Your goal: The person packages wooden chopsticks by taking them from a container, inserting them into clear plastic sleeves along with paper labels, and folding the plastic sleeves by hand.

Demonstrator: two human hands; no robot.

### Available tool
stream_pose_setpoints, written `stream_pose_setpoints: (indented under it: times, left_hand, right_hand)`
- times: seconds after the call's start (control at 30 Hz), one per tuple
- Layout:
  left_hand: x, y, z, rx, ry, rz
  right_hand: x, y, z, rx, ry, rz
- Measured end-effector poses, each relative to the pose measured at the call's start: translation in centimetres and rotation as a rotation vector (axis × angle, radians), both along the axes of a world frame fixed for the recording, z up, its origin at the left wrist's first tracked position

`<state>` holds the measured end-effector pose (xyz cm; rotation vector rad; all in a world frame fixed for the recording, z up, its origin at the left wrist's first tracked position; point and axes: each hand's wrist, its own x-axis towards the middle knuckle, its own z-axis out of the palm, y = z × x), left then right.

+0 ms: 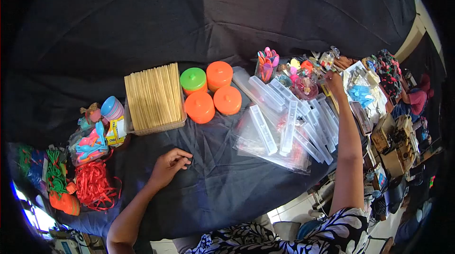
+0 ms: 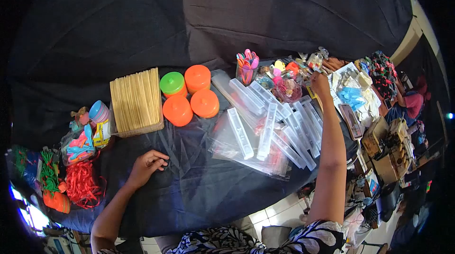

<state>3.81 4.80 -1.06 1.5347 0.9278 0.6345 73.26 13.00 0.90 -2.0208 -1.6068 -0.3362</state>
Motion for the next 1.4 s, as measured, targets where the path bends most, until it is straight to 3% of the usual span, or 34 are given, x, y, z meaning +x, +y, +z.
stream_pose_setpoints:
  times: [0.03,0.3,0.57,0.83,0.9,1.03,1.23,1.4]
  left_hand:
    - [0.0,0.0,-0.1,-0.01,-0.011,-0.005]
    - [0.0,0.0,-0.7,0.112,-0.012,-0.005]
    - [0.2,-0.2,-0.1,0.216,0.034,-0.08]
    - [0.2,-1.0,4.7,0.39,0.069,-0.079]
    - [-0.2,-0.8,5.6,0.448,0.088,-0.052]
    - [-1.3,1.2,7.5,0.432,0.115,0.006]
    - [-3.8,11.0,8.7,0.915,0.289,0.29]
    - [-4.4,17.1,7.5,0.898,0.356,0.392]
  right_hand:
    - [-0.1,0.5,0.4,0.052,-0.091,0.017]
    - [-10.3,1.3,8.1,0.503,-0.086,0.127]
    - [-26.1,2.6,12.3,0.394,0.008,0.521]
    - [-42.4,5.1,9.8,0.168,0.008,0.937]
    - [-45.3,7.1,8.3,0.245,-0.1,0.975]
    - [-50.1,10.7,6.3,0.201,-0.057,0.974]
    - [-54.1,13.6,5.4,0.067,0.076,0.826]
    - [-54.3,14.5,5.3,0.037,0.085,0.775]
